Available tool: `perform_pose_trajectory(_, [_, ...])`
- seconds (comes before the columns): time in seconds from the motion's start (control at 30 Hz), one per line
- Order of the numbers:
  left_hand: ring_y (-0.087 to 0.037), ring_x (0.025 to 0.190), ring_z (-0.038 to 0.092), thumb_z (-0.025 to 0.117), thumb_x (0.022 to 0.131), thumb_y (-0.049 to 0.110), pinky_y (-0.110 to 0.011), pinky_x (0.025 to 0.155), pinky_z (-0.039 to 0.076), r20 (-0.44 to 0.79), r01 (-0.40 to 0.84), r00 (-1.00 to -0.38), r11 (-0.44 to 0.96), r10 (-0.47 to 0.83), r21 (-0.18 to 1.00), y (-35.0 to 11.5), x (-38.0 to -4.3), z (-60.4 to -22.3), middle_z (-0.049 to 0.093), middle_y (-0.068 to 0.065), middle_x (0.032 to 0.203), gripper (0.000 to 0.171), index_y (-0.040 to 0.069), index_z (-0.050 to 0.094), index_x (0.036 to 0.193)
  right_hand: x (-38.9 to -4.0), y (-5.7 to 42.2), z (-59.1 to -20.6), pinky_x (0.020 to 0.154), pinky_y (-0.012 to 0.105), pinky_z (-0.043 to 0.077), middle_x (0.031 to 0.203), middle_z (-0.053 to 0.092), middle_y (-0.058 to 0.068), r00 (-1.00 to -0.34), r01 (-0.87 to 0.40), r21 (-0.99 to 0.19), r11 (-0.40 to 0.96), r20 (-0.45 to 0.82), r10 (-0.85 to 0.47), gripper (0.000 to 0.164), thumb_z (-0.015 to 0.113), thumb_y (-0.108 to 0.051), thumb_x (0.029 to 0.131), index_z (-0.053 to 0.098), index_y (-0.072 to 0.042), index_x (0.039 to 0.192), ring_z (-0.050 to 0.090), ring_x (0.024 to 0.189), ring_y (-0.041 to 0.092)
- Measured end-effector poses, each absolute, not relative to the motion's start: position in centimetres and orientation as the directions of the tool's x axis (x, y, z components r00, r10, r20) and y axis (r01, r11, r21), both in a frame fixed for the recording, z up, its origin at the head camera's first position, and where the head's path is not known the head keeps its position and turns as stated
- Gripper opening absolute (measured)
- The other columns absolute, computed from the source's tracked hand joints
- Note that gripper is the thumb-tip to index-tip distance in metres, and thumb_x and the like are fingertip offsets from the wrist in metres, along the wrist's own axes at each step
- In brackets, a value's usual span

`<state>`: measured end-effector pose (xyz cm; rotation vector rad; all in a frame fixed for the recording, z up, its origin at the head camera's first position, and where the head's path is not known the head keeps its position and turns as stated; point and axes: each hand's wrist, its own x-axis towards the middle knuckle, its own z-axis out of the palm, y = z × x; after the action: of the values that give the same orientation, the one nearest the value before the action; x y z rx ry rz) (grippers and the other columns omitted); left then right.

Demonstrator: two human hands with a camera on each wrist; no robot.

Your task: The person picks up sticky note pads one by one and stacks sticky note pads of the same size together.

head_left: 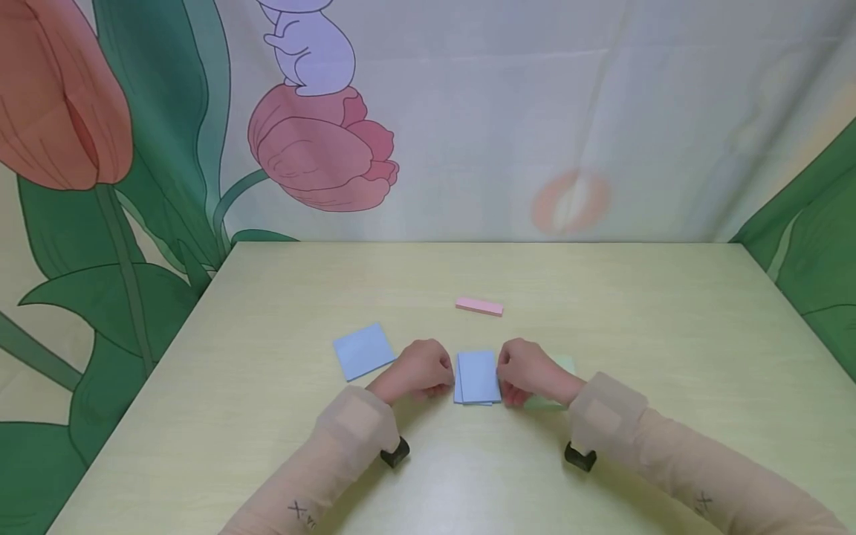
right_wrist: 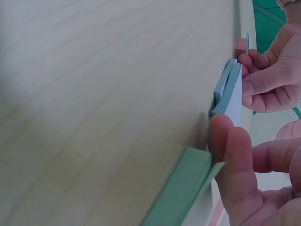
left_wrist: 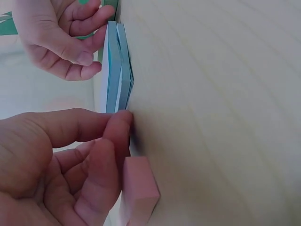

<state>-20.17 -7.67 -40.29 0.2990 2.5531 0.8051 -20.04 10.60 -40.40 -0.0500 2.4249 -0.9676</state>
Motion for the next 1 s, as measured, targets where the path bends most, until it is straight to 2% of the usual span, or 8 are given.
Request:
perform_pose_trajectory(0.3, [-0.011, 0.042, 0.048, 0.057, 0.079, 0.009, -0.021, 0.039, 0.041, -0.352, 0.062, -0.872, 0.791, 0.339, 0.608, -7.77, -20.37, -40.79, 0.059, -0.002, 0.054, 0.018, 0.004, 0.064, 0.063, -20.05, 10.36, -40.94, 0.046, 0.025, 0.048, 0.061, 0.059, 0.012, -0.858, 0.198, -0.674, 0.712, -0.471, -0.207, 0.007, 0.046, -0.002, 0.085, 0.052, -0.001, 0.082, 0.057, 0.046, 0.016])
perform_pose_trajectory(1.0, [-0.01, 0.035, 0.039, 0.05, 0.08, 0.008, -0.018, 0.035, 0.032, -0.343, 0.089, -0.871, 0.798, 0.353, 0.596, -7.66, -20.17, -40.76, 0.057, -0.002, 0.052, 0.022, 0.004, 0.062, 0.061, -19.6, 9.99, -41.01, 0.042, 0.023, 0.046, 0.052, 0.057, 0.008, -0.853, 0.185, -0.682, 0.708, -0.47, -0.229, 0.018, 0.05, -0.004, 0.084, 0.058, 0.0, 0.068, 0.053, 0.04, 0.012])
